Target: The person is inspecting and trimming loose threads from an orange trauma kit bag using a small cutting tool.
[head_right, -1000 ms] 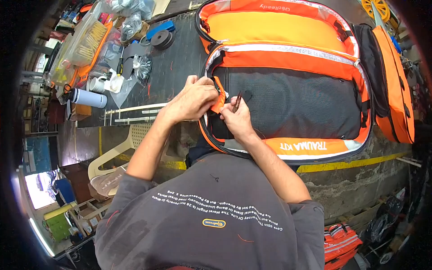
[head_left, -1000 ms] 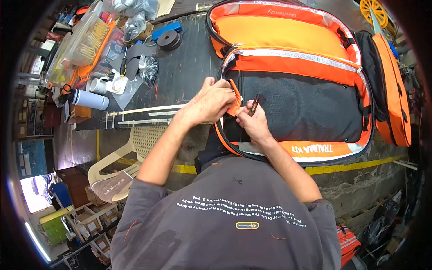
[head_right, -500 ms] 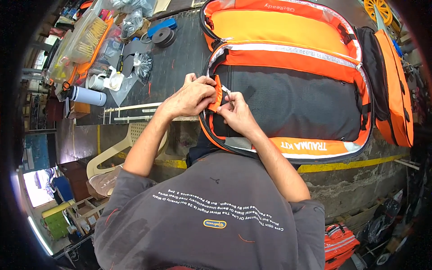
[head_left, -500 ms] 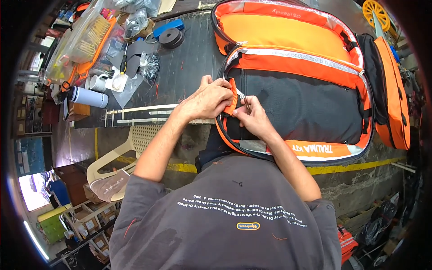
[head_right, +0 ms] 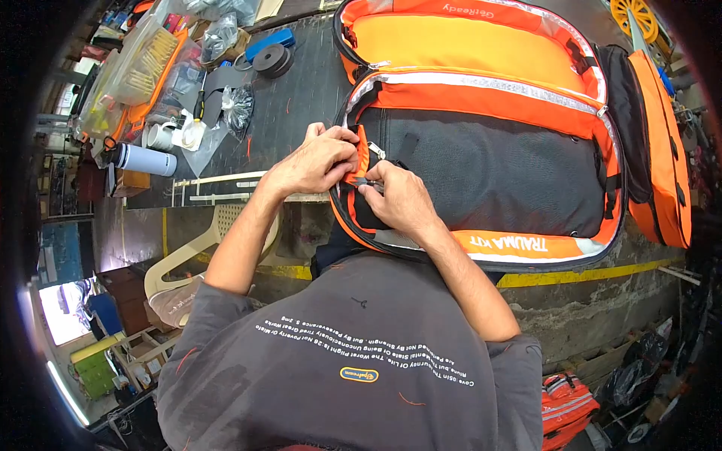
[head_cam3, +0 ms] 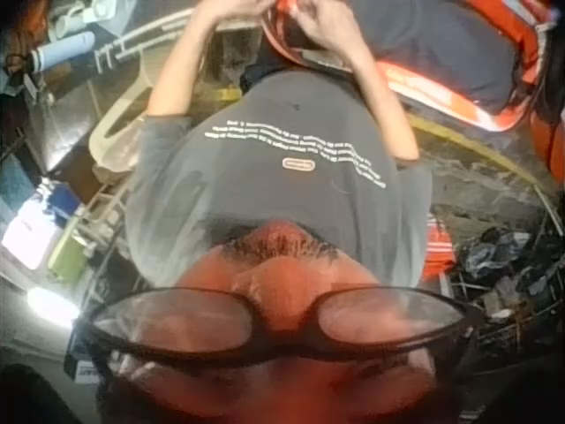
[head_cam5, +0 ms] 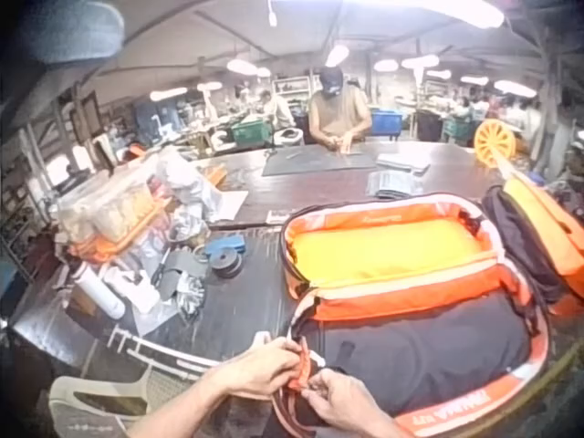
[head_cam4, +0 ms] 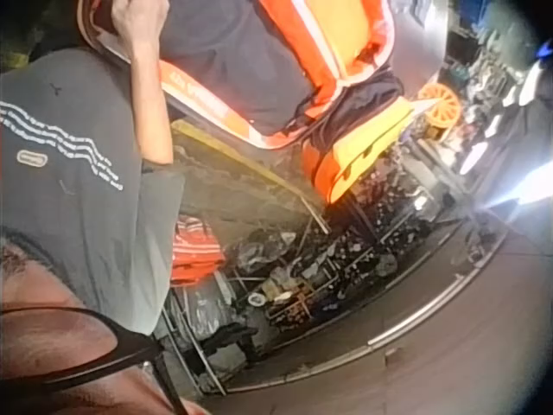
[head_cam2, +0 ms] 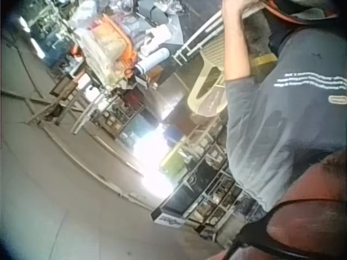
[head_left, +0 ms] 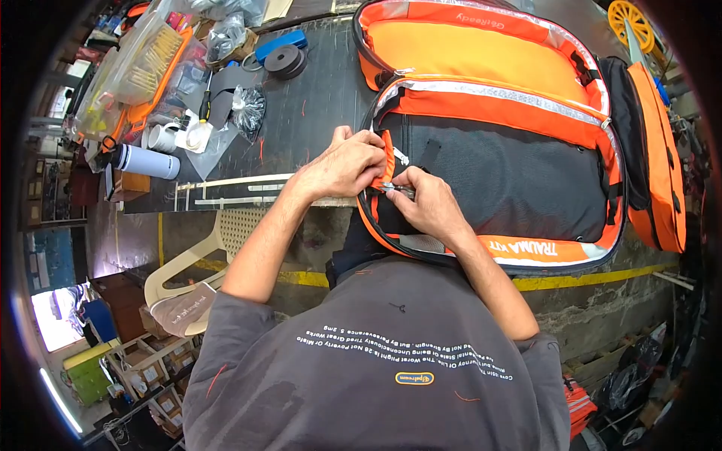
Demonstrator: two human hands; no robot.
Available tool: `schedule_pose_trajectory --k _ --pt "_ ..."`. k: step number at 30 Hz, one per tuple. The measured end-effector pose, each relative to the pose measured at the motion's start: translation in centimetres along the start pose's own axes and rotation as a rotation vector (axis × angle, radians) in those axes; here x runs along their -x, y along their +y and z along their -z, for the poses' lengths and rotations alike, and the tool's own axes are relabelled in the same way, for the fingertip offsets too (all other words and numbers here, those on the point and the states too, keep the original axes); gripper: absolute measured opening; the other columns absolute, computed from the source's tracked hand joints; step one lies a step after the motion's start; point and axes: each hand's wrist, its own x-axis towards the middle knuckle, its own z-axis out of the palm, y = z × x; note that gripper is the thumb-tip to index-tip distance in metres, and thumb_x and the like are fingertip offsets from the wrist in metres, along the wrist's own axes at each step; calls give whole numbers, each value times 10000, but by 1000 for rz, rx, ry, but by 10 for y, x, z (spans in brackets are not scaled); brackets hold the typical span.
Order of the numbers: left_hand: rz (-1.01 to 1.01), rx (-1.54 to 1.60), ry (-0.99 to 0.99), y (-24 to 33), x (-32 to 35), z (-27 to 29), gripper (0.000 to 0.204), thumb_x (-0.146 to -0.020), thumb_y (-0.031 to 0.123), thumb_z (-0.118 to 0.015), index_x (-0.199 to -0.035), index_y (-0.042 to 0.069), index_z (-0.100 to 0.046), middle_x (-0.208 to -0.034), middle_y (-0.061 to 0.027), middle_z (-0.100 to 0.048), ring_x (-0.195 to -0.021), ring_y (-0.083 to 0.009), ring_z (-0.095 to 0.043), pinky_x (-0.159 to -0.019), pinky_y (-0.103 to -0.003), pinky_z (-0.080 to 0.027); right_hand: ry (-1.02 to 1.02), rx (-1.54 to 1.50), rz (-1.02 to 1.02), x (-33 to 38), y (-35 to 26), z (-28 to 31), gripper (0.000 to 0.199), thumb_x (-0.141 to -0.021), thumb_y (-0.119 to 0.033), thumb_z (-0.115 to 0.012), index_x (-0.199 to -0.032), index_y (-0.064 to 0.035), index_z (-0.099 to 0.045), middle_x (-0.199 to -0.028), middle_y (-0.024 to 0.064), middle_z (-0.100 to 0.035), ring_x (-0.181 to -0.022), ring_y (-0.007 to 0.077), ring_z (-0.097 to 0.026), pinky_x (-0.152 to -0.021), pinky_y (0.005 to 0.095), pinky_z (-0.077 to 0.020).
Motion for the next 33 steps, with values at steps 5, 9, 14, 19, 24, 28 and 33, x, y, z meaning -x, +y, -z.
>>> schedule_pose_trajectory --k 5,9,14,19,24,28,33 --pt "0 8 -3 1 0 1 80 -972 132 -691 -897 120 -714 -1085 -68 -714 -1215 -216 -615 -1004 -481 -348 -5 10 6 -3 -2 -4 231 -963 -195 -812 -1032 13 -739 -912 182 -784 -807 295 -770 -759 421 -590" --pt "-11 12 12 1 0 1 74 -968 130 -698 -896 118 -714 -1081 -67 -715 -1214 -215 -618 -999 -479 -351 26 23 83 -4 3 -7 220 -952 -188 -816 -1029 4 -740 -914 185 -781 -793 291 -764 -747 413 -582" --pt "13 31 13 2 0 -3 72 -969 127 -698 -902 112 -720 -1084 -73 -732 -1263 -218 -624 -1047 -472 -346 13 -117 -57 -2 9 -11 321 -972 -298 -817 -996 11 -734 -867 153 -773 -787 265 -750 -757 413 -581" --pt "124 769 606 -11 19 2 254 -1050 213 -524 -924 32 -649 -860 -70 -644 -1058 -259 -658 -1075 -461 -503 -180 -401 -446 -13 7 -12 514 -977 -520 -809 -886 -18 -747 -762 11 -675 -639 86 -555 -584 294 -446" --pt "198 595 450 20 33 15 141 -1028 126 -648 -940 25 -691 -938 -90 -702 -938 -217 -658 -948 -393 -508 -216 -642 -592 -13 19 -29 386 -1035 -434 -748 -827 -119 -665 -667 -71 -527 -523 40 -410 -468 276 -289" --pt "112 77 325 43 20 13 122 -885 87 -809 -1002 122 -796 -1020 -15 -783 -984 -248 -677 -946 -407 -452 -139 -843 -667 -6 15 -33 328 -1047 -362 -720 -826 -134 -638 -665 -75 -521 -482 35 -368 -429 277 -261" --pt "94 -235 16 44 12 24 127 -864 155 -803 -978 188 -849 -943 19 -758 -959 -210 -637 -912 -437 -390 -65 -893 -593 7 12 -38 263 -1108 -313 -647 -895 -163 -616 -685 -82 -532 -501 29 -376 -452 247 -266"
